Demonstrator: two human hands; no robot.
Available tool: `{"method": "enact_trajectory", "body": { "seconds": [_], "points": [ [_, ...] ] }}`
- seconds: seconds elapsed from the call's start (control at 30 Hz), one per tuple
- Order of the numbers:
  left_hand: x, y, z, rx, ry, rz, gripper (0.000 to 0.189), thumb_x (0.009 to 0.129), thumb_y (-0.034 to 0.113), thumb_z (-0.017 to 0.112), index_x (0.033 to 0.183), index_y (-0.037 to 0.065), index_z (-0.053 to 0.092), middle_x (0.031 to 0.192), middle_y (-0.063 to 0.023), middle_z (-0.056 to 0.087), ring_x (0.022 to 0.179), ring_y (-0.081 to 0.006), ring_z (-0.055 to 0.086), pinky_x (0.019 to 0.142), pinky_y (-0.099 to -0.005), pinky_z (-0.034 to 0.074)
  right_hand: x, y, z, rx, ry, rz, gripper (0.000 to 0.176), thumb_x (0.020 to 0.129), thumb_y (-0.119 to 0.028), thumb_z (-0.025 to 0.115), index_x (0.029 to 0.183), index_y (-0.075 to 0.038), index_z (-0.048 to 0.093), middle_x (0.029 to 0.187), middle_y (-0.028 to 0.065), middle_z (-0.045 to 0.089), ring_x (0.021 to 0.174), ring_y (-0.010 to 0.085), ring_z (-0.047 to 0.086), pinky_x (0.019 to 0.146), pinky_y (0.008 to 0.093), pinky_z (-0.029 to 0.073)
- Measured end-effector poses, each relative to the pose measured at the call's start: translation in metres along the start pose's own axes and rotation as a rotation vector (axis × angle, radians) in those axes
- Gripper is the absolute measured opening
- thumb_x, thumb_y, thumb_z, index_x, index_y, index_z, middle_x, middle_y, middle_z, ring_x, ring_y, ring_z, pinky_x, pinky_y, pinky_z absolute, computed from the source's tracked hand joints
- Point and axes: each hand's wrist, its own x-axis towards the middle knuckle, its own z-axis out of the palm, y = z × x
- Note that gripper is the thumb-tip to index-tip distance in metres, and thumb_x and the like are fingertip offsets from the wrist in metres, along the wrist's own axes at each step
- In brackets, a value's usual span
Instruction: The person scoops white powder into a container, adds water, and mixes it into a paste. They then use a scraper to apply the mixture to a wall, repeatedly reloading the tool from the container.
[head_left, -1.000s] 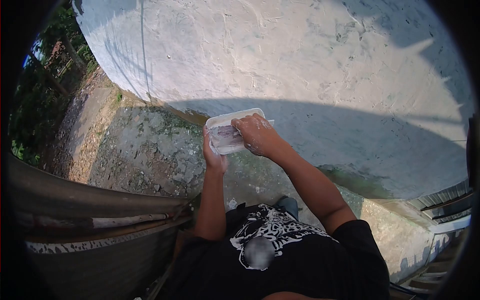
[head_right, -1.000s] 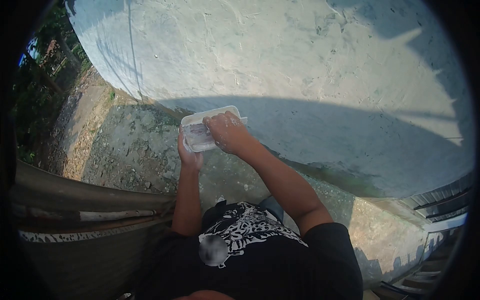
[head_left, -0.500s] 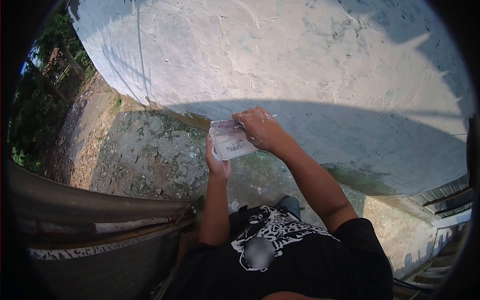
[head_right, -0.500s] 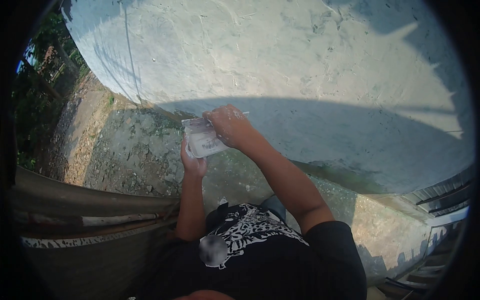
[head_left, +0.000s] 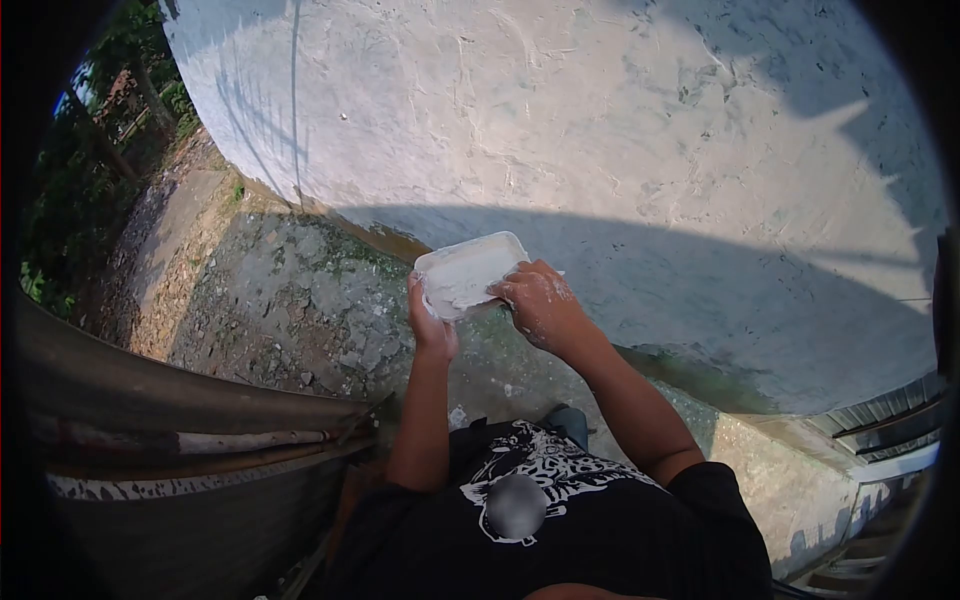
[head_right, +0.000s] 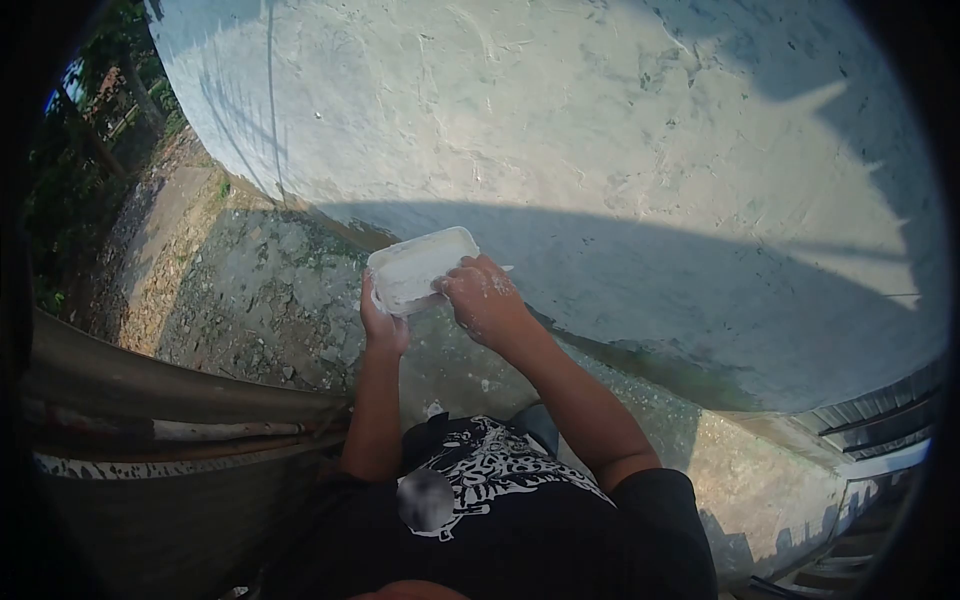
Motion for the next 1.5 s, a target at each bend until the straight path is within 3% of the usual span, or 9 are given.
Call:
{"method": "enact_trajectory", "body": {
  "seconds": [0.2, 0.3, 0.6, 0.93, 1.13, 1.23, 1.3, 1.4, 1.5],
  "points": [
    [-0.009, -0.007, 0.009, 0.031, -0.035, 0.004, 0.037, 0.103, 0.034, 0.030, 0.126, 0.010, 0.045, 0.125, -0.0095, 0.055, 0.115, -0.0238, 0.055, 0.098, -0.0419, 0.044, 0.019, 0.011, 0.005, -0.015, 0.102, 0.044, 0.029, 0.073, -0.003, 0.062, 0.098, -0.009, 0.074, 0.089, 0.0116, 0.069, 0.090, 0.0281, 0.061, 0.085, 0.0396, 0.047],
    [-0.006, -0.006, 0.008, 0.052, -0.016, -0.006, 0.039, 0.102, 0.035, 0.029, 0.127, 0.010, 0.046, 0.125, -0.0100, 0.056, 0.115, -0.0247, 0.056, 0.098, -0.0426, 0.044, 0.016, 0.008, 0.010, -0.030, -0.073, 0.018, 0.029, 0.072, -0.004, 0.063, 0.098, -0.009, 0.074, 0.088, 0.0117, 0.069, 0.091, 0.0287, 0.061, 0.084, 0.0390, 0.047],
    [0.009, 0.013, 0.013, -0.125, 0.130, -0.053, 0.054, 0.098, 0.040, 0.033, 0.131, 0.002, 0.050, 0.129, -0.0141, 0.056, 0.118, -0.0309, 0.056, 0.102, -0.0455, 0.044, -0.015, -0.001, 0.045, 0.024, 0.427, -0.141, 0.030, 0.065, 0.000, 0.064, 0.094, -0.003, 0.069, 0.085, 0.0131, 0.065, 0.090, 0.0327, 0.059, 0.081, 0.0469, 0.046],
    [0.008, 0.023, 0.036, -0.160, 0.246, -0.097, 0.050, 0.097, 0.035, 0.035, 0.130, 0.001, 0.050, 0.129, -0.0149, 0.055, 0.117, -0.0329, 0.056, 0.100, -0.0473, 0.045, -0.053, -0.014, 0.067, -0.032, 0.448, -0.039, 0.032, 0.064, -0.008, 0.064, 0.094, 0.001, 0.068, 0.085, 0.0149, 0.064, 0.085, 0.0336, 0.060, 0.077, 0.0468, 0.047],
    [0.016, 0.015, 0.022, 0.014, 0.346, 0.056, 0.052, 0.098, 0.040, 0.033, 0.135, 0.006, 0.047, 0.135, -0.0115, 0.053, 0.124, -0.0315, 0.052, 0.104, -0.0443, 0.042, -0.059, 0.004, 0.048, 0.081, 0.565, 0.021, 0.026, 0.067, 0.002, 0.062, 0.093, 0.001, 0.068, 0.097, 0.0177, 0.067, 0.098, 0.0359, 0.062, 0.085, 0.0476, 0.048],
    [0.014, 0.012, 0.022, 0.013, 0.305, 0.056, 0.053, 0.099, 0.040, 0.032, 0.136, 0.007, 0.046, 0.136, -0.0096, 0.052, 0.125, -0.0317, 0.052, 0.105, -0.0452, 0.042, -0.049, 0.022, 0.042, 0.358, 0.699, 0.313, 0.028, 0.082, 0.002, 0.063, 0.109, 0.000, 0.062, 0.098, 0.0164, 0.067, 0.091, 0.0307, 0.065, 0.080, 0.0421, 0.050],
    [0.011, 0.007, 0.021, 0.009, 0.277, 0.029, 0.053, 0.099, 0.041, 0.031, 0.137, 0.007, 0.046, 0.137, -0.0099, 0.052, 0.125, -0.0318, 0.051, 0.105, -0.0461, 0.042, -0.032, 0.036, 0.032, 1.476, 0.714, 0.725, 0.029, 0.093, -0.008, 0.061, 0.120, 0.000, 0.054, 0.107, 0.0127, 0.066, 0.097, 0.0244, 0.065, 0.085, 0.0371, 0.053],
    [0.006, 0.000, 0.023, -0.012, 0.223, -0.020, 0.054, 0.099, 0.041, 0.031, 0.138, 0.007, 0.045, 0.138, -0.0103, 0.051, 0.127, -0.0319, 0.050, 0.105, -0.0478, 0.041, -0.017, 0.050, 0.029, 1.944, 0.776, 0.619, 0.032, 0.096, -0.009, 0.058, 0.125, 0.000, 0.049, 0.116, 0.0104, 0.062, 0.103, 0.0206, 0.063, 0.091, 0.0357, 0.053],
    [0.000, -0.005, 0.025, -0.037, 0.195, -0.046, 0.054, 0.099, 0.041, 0.031, 0.138, 0.007, 0.045, 0.138, -0.0110, 0.051, 0.127, -0.0322, 0.050, 0.106, -0.0485, 0.040, -0.011, 0.060, 0.045, 1.902, 0.723, 0.692, 0.032, 0.096, -0.009, 0.056, 0.126, -0.001, 0.048, 0.119, 0.0116, 0.060, 0.105, 0.0222, 0.062, 0.095, 0.0382, 0.052]
  ]
}}
